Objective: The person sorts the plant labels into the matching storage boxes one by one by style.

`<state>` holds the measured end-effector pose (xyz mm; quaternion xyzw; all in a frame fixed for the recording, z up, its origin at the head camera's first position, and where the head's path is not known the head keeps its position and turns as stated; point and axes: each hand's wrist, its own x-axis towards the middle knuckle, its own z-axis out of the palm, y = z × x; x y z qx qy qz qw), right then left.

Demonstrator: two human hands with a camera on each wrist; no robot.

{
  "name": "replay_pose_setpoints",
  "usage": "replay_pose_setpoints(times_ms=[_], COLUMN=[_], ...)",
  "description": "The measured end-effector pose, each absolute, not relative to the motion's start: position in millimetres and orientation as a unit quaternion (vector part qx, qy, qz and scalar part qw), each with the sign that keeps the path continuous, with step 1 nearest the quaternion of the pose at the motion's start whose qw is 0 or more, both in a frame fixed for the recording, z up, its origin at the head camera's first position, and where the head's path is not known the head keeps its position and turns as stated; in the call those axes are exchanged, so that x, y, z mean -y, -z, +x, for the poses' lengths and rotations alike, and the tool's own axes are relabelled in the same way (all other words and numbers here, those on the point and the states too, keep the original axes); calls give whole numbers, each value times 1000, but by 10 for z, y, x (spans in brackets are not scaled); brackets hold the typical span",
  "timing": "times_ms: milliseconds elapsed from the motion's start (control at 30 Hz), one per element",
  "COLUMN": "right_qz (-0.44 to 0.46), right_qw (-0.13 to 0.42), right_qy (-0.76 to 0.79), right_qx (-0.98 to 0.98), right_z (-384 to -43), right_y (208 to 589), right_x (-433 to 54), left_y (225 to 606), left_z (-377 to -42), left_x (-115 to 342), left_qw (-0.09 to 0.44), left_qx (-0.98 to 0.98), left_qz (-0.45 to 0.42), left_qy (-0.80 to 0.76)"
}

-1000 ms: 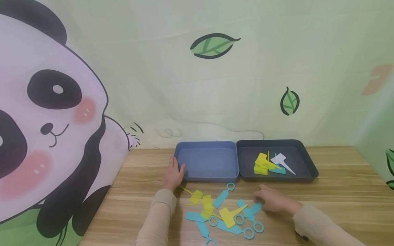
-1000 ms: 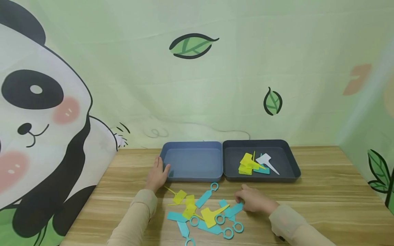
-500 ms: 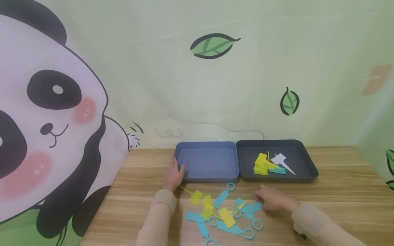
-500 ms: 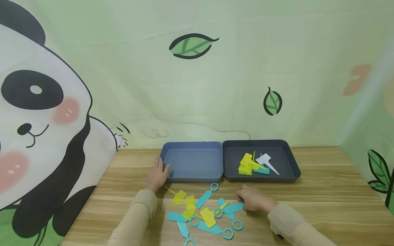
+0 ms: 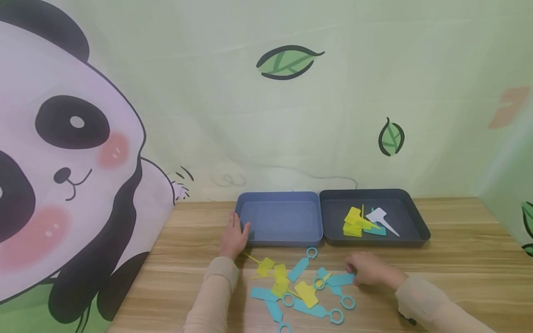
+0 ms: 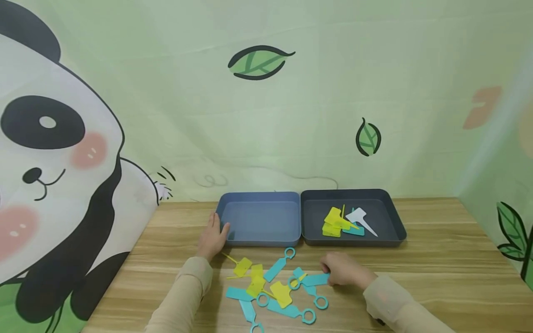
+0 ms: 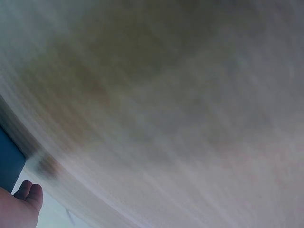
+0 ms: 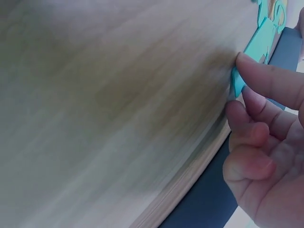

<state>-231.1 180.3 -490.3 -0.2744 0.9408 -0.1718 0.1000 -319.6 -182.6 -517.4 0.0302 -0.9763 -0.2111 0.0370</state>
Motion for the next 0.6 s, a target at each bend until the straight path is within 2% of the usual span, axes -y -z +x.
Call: replay_pose_setpoints(times_ms=[600], right_qz=[-275], right_qw=[107], right_qy=[223], right_qx=[-929], right_z=[-2305], right_y=[4959], right_x=[-1831], left_y=[5172], left_z=[-3196], left_x=[1823], left_qw=[42], left_qx=[976], left_qz=[28], left_qy=[214])
